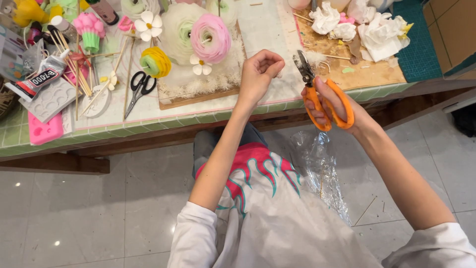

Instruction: Arranging and cutting decorative flowers and materials on a workbench for candle or gift production.

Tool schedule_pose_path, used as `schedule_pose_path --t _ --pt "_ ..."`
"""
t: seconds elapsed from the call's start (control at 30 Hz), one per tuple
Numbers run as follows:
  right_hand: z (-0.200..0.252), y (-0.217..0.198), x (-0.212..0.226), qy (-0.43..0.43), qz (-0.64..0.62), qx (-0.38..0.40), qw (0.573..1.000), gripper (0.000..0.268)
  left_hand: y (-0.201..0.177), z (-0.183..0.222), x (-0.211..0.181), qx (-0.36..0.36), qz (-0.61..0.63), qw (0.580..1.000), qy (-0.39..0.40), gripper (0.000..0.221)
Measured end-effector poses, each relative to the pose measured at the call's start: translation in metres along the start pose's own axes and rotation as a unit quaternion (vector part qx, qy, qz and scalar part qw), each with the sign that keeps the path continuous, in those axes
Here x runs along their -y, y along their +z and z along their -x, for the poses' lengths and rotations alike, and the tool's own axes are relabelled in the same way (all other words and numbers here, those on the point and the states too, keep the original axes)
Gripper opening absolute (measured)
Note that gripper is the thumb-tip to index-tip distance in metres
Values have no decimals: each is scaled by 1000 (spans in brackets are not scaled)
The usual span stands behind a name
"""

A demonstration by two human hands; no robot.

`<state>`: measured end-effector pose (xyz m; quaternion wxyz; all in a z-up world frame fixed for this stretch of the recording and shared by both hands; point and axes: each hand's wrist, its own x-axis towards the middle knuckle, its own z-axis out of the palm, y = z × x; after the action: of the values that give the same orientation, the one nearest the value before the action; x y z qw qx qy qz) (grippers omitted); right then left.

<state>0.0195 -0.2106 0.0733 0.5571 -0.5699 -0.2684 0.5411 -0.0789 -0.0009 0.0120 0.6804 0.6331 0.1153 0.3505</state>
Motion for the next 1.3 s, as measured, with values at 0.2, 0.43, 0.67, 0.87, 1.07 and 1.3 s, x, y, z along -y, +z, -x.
schedule_pose_path --t 0.2,0.43,0.67,0.87,1.07,1.3 --pt "-4 10 5 -3 13 -31 999 51 25 22 -45 -77 57 994 -48 25" --pt "-1 24 6 -22 19 -5 1000 56 24 14 -9 -111 42 993 26 18" --pt "-13 33 6 -4 22 -16 1000 61 20 22 -14 -134 7 990 37 15" --pt "-25 18 -5 35 -23 5 999 64 19 21 9 -127 107 984 60 12" --pt "-24 25 -3 15 28 -9 999 62 19 39 1 -153 137 974 90 11" --pt "-42 28 4 -25 22 -18 999 58 -58 115 -86 -307 -187 912 198 15"
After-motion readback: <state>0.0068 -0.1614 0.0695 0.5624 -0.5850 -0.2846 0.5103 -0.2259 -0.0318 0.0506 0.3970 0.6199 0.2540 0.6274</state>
